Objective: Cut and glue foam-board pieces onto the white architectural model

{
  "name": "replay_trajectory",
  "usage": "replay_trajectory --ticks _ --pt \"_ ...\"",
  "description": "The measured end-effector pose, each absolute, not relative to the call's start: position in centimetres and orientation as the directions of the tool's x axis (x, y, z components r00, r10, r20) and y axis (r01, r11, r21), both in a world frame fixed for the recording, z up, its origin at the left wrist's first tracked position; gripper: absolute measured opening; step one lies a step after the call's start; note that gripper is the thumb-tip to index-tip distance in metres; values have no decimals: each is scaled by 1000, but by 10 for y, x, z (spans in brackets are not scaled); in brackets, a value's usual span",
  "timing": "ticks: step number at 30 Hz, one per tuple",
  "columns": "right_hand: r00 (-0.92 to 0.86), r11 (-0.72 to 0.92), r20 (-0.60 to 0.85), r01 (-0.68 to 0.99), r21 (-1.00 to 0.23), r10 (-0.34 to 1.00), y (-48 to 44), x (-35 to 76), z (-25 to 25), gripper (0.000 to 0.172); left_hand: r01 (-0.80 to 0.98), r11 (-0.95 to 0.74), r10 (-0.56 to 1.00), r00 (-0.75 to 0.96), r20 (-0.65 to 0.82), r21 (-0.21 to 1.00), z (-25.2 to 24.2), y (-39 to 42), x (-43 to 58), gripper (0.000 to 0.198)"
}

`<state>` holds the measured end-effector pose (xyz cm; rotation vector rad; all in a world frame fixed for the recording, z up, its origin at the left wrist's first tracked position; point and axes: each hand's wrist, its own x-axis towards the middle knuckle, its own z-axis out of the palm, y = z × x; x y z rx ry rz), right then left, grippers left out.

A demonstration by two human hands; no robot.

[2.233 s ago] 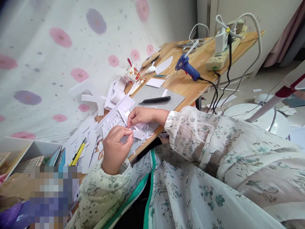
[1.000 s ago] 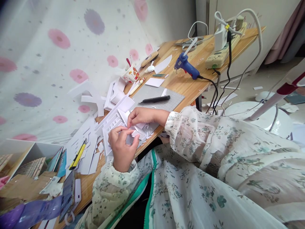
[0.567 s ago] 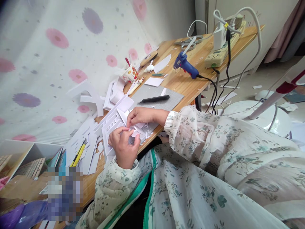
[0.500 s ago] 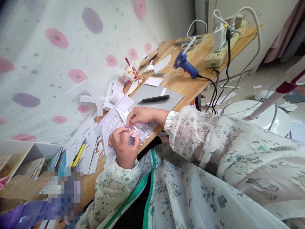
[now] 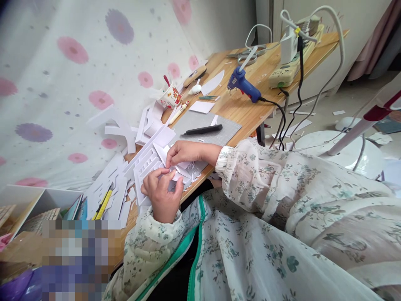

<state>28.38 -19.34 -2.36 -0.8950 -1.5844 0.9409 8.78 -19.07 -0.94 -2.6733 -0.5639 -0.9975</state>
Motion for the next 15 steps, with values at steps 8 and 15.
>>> replay_trajectory --ticks 8,15 --pt "-183 409 390 82 -909 902 -194 284 -23 18 415 -905 248 688 682 -89 -10 -192 86 10" --pt "-186 403 381 102 -909 906 -195 284 -23 17 429 -901 278 691 668 -69 -9 -193 87 10"
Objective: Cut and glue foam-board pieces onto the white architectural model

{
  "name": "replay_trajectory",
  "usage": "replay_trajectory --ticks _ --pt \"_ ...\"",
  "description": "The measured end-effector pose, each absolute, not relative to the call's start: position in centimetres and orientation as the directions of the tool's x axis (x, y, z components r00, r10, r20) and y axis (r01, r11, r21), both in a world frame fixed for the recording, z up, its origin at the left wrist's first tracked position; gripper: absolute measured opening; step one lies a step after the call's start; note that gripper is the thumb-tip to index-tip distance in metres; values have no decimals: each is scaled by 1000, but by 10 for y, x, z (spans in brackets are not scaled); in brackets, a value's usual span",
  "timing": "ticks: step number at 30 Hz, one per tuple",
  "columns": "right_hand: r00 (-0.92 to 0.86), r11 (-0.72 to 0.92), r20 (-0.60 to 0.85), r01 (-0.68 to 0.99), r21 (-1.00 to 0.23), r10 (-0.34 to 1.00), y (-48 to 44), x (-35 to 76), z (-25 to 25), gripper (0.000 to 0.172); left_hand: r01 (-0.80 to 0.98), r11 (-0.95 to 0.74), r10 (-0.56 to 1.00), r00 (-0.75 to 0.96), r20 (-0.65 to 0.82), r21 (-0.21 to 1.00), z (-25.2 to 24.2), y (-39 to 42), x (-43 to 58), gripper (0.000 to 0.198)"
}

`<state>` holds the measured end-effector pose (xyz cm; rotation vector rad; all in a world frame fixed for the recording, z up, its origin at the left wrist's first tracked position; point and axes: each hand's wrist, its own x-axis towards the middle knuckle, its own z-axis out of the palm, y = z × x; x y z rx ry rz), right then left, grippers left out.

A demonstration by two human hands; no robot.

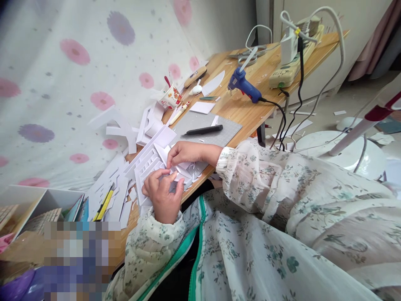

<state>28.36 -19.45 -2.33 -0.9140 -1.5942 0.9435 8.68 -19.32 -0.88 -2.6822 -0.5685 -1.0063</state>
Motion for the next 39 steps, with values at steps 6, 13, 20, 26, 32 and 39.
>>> replay_trajectory --ticks 6,13,20,26,32,39 --pt "-95 426 416 258 -867 904 -208 279 -18 19 441 -897 296 669 682 -43 -10 -197 80 26" --pt "257 402 495 341 -850 830 -257 255 -30 19 465 -885 335 649 683 -8 -10 -197 74 26" --pt "335 394 568 462 -794 752 -279 233 -45 20 425 -904 342 681 648 30 -5 -196 76 16" --pt "384 376 595 509 -774 706 -277 223 -48 17 386 -920 338 699 630 64 -6 -196 75 14" --pt "409 344 579 518 -783 705 -275 221 -47 15 365 -926 339 699 629 93 -6 -195 76 12" --pt "356 320 636 637 -701 685 -277 217 -50 19 338 -937 316 701 639 92 -6 -194 78 12"
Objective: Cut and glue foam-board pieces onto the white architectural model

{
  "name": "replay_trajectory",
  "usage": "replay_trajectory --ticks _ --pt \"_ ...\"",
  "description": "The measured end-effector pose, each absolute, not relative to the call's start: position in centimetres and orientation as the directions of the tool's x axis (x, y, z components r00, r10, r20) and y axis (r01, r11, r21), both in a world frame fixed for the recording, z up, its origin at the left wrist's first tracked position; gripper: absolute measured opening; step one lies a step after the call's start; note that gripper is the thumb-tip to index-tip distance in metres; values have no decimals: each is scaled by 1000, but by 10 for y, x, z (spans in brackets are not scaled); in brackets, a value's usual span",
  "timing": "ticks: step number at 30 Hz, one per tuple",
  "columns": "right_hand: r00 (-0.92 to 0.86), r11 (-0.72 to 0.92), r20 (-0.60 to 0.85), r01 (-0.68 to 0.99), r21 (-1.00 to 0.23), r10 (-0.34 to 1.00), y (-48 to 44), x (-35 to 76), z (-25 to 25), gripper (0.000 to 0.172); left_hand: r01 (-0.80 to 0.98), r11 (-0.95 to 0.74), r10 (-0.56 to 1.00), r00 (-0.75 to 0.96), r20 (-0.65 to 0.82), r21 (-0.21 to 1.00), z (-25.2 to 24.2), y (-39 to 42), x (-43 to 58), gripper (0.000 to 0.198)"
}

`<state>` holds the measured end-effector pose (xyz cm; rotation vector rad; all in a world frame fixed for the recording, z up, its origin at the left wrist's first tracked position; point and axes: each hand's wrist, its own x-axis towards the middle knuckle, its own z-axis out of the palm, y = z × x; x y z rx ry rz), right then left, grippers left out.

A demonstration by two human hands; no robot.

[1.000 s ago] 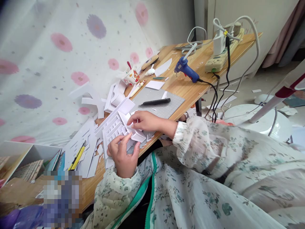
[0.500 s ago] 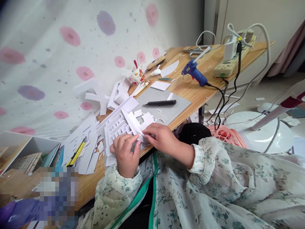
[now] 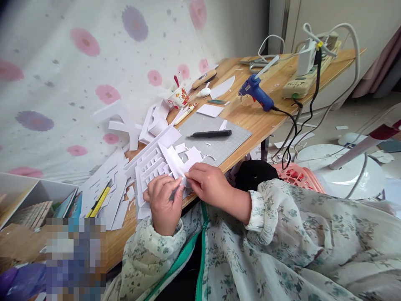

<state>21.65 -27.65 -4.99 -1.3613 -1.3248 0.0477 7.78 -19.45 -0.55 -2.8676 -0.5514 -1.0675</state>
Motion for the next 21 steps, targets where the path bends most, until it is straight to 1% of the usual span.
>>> replay_trajectory --ticks 2,6,9,11,13,15,17,19,21 --pt "327 278 656 712 -644 681 -278 214 -48 18 338 -937 313 703 638 87 -6 -195 78 12" --pt "271 133 670 864 -486 691 -280 210 -38 19 344 -936 311 698 645 78 -7 -195 78 12" --pt "224 57 671 927 -370 707 -280 209 -31 21 347 -935 308 697 647 71 -7 -196 78 12" --pt "203 44 667 942 -334 717 -281 210 -29 21 352 -934 308 697 648 65 -6 -195 78 12" --pt "216 65 661 925 -373 719 -282 211 -31 19 353 -934 304 695 651 59 -4 -195 78 11" --pt "254 123 647 870 -478 720 -283 214 -36 18 353 -935 294 698 653 44 -3 -195 76 11" --pt "286 201 634 787 -583 718 -284 215 -43 21 352 -936 276 678 681 29 -3 -196 72 16" --pt "309 261 635 721 -642 708 -284 215 -48 23 342 -938 265 614 743 52 -4 -199 66 25" --pt "325 296 643 685 -666 694 -285 214 -50 24 315 -944 269 567 778 97 -6 -203 60 31"
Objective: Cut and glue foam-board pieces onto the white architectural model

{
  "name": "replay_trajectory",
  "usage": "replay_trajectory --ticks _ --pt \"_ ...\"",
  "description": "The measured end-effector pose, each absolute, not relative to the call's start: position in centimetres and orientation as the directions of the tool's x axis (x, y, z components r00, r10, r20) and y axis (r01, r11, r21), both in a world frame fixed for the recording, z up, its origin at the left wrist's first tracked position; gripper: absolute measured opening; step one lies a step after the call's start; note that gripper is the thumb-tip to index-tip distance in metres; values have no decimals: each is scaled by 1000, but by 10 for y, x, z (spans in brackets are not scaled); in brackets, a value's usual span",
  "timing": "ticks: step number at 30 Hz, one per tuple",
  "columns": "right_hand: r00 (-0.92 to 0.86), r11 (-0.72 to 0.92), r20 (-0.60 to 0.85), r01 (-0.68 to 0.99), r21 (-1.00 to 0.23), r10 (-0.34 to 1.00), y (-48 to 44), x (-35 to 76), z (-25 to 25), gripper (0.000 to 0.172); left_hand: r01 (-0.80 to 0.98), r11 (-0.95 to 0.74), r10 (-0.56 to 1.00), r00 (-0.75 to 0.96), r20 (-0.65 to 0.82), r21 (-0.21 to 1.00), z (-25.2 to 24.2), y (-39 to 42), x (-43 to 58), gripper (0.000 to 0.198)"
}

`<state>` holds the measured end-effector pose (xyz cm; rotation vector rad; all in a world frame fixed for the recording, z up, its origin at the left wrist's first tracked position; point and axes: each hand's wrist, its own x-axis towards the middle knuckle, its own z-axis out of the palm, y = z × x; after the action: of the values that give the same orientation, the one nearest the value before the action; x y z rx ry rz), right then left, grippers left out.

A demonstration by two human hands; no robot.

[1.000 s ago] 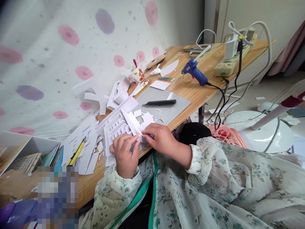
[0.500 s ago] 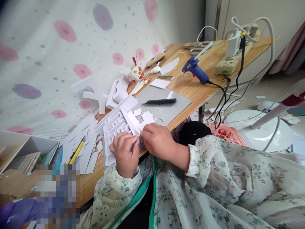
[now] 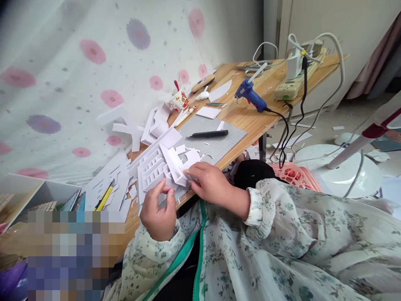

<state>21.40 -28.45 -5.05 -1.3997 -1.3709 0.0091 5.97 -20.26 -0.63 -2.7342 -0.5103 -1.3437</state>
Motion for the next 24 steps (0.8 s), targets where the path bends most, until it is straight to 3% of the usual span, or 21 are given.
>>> replay_trajectory --ticks 4,7,11,14,19,24 --pt "348 344 655 636 -690 671 -285 210 -52 26 297 -936 334 569 752 191 -9 -207 54 25" --pt "368 372 667 611 -699 648 -287 206 -53 27 327 -885 462 531 710 332 -13 -207 55 21" --pt "366 391 672 598 -700 643 -291 203 -56 32 336 -747 653 533 538 574 -27 -207 54 28" --pt "361 401 671 588 -703 647 -293 201 -57 35 323 -671 707 550 444 668 -37 -211 52 35" --pt "340 424 668 566 -707 662 -295 198 -52 38 305 -651 706 578 408 695 -40 -220 49 40" --pt "272 406 653 601 -689 707 -296 201 -45 34 324 -759 618 631 468 565 -37 -224 48 47"
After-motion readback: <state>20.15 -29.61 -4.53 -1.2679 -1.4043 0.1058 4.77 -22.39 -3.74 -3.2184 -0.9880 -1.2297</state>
